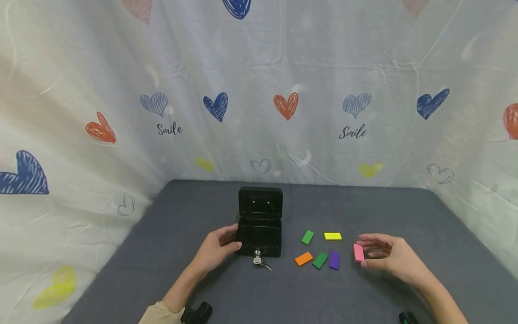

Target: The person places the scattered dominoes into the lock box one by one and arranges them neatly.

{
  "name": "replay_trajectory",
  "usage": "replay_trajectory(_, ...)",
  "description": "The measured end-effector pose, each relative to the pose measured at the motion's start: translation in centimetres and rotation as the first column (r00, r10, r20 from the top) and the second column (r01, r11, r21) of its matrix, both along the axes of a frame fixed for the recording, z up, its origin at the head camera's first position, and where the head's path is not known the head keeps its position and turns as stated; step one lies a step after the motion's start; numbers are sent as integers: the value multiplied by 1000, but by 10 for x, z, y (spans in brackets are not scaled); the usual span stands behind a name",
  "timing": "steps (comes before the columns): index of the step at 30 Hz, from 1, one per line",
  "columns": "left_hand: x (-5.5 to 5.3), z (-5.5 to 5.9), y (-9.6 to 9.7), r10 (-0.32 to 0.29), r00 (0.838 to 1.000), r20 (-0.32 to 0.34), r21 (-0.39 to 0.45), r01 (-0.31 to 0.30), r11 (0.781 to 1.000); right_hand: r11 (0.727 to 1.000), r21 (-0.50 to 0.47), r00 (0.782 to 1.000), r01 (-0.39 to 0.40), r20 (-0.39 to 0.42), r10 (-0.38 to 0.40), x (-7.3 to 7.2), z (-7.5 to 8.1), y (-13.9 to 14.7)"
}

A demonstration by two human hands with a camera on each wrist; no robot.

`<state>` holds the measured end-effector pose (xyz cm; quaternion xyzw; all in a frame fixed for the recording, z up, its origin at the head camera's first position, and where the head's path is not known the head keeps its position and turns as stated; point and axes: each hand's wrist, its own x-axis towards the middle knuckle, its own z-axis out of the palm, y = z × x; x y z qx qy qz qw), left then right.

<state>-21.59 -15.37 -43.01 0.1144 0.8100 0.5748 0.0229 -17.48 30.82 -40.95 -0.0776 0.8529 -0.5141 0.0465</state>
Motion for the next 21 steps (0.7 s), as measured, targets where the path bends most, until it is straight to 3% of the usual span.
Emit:
replay_trajectory(5, 1, 0, 3, 13, 1000, 1, -22, -13, 1000, 996, -58, 998, 64, 10, -63, 2, 1, -1)
replay_trajectory(11, 2, 0, 3, 16, 1000, 5, -49, -16, 999, 987, -133, 996, 88, 4, -88, 4, 2, -2)
replay_trajectory(21, 1, 1, 2, 15, 1000, 8, -34, -15, 999, 987, -135, 996, 91, -12, -94, 2, 6, -17)
